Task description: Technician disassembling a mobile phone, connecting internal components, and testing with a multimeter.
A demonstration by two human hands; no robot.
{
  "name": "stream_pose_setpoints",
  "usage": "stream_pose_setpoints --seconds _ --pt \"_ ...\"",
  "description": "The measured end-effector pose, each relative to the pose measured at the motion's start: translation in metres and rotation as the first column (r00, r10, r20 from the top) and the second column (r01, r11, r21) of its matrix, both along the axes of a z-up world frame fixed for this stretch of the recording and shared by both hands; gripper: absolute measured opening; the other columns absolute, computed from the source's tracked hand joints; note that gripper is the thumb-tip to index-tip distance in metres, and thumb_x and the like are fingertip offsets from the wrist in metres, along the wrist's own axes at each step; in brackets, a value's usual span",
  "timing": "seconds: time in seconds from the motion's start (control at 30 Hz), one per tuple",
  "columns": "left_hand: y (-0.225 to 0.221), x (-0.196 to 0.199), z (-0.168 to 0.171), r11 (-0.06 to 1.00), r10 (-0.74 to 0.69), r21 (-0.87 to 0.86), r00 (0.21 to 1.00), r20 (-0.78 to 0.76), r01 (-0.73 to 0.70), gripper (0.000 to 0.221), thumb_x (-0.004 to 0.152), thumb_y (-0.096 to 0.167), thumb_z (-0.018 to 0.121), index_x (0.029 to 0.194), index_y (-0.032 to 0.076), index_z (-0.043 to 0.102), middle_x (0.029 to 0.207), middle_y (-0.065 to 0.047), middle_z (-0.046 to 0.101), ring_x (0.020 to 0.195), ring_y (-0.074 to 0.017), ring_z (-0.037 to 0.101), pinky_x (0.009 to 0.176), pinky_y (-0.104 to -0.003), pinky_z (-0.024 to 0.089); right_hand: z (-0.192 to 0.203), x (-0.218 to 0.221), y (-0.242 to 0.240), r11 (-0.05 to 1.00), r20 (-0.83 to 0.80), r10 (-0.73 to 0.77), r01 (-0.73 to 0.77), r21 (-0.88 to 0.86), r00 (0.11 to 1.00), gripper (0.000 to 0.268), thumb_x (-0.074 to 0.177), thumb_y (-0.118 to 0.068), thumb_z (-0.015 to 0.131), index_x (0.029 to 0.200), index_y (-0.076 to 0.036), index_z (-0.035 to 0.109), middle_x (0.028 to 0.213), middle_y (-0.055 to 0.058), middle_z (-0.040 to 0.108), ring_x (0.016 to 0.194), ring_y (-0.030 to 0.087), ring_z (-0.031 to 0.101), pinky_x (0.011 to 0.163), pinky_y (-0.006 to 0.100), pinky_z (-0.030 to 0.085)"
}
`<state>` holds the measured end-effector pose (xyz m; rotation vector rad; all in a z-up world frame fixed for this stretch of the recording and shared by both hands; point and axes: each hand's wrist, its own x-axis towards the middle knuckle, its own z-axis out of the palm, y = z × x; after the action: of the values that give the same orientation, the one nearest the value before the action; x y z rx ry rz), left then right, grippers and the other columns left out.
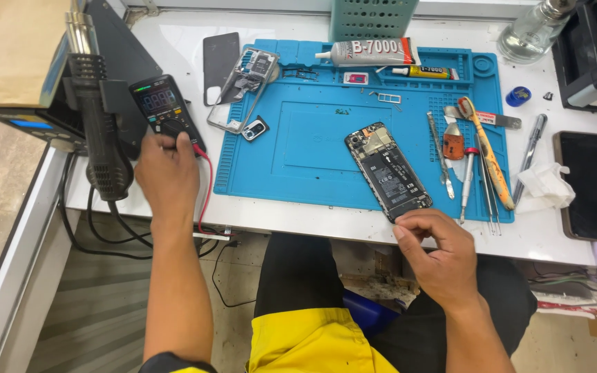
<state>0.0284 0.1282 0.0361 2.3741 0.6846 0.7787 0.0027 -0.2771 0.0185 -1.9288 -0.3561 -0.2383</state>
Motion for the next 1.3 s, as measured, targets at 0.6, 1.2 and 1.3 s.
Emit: stream_pose_setpoints --seconds 0.6,1.2,1.3 --pt "-0.101 -0.044 -0.019 0.861 -0.501 0.069 0.864 -0.052 0.504 0.015 0.096 0.02 0.076 0.098 0.006 0.071 0.066 0.001 0.059 0.057 -0.0133 0.054 0.057 -0.032 0.044 -0.136 -0.104 -0.203 0.404 -0.339 -0.787 0.846 0.347 0.515 0.01 0.101 -0.009 0.066 0.093 -0.011 0.061 0.095 0.008 0.071 0.06 0.012 0.055 0.062 0.028 0.044" --pt "-0.183 -0.014 -0.049 0.604 -0.797 0.152 0.599 0.082 0.783 0.01 0.093 0.016 0.073 0.084 0.013 0.07 0.05 0.004 0.052 0.039 -0.0151 0.054 0.04 -0.027 0.043 -0.17 -0.114 -0.176 0.52 -0.451 -0.746 0.851 0.067 0.491 0.015 0.093 -0.01 0.059 0.099 -0.007 0.072 0.076 0.012 0.06 0.067 0.015 0.053 0.061 0.029 0.044" --pt "-0.192 -0.007 -0.045 0.586 -0.808 0.212 0.585 0.071 0.782 0.009 0.087 0.015 0.077 0.095 0.017 0.075 0.06 0.003 0.061 0.051 -0.0156 0.062 0.046 -0.03 0.049 -0.17 -0.11 -0.175 0.546 -0.418 -0.75 0.837 0.046 0.512 0.016 0.094 -0.009 0.059 0.101 -0.005 0.072 0.078 0.013 0.059 0.071 0.016 0.052 0.064 0.03 0.044"
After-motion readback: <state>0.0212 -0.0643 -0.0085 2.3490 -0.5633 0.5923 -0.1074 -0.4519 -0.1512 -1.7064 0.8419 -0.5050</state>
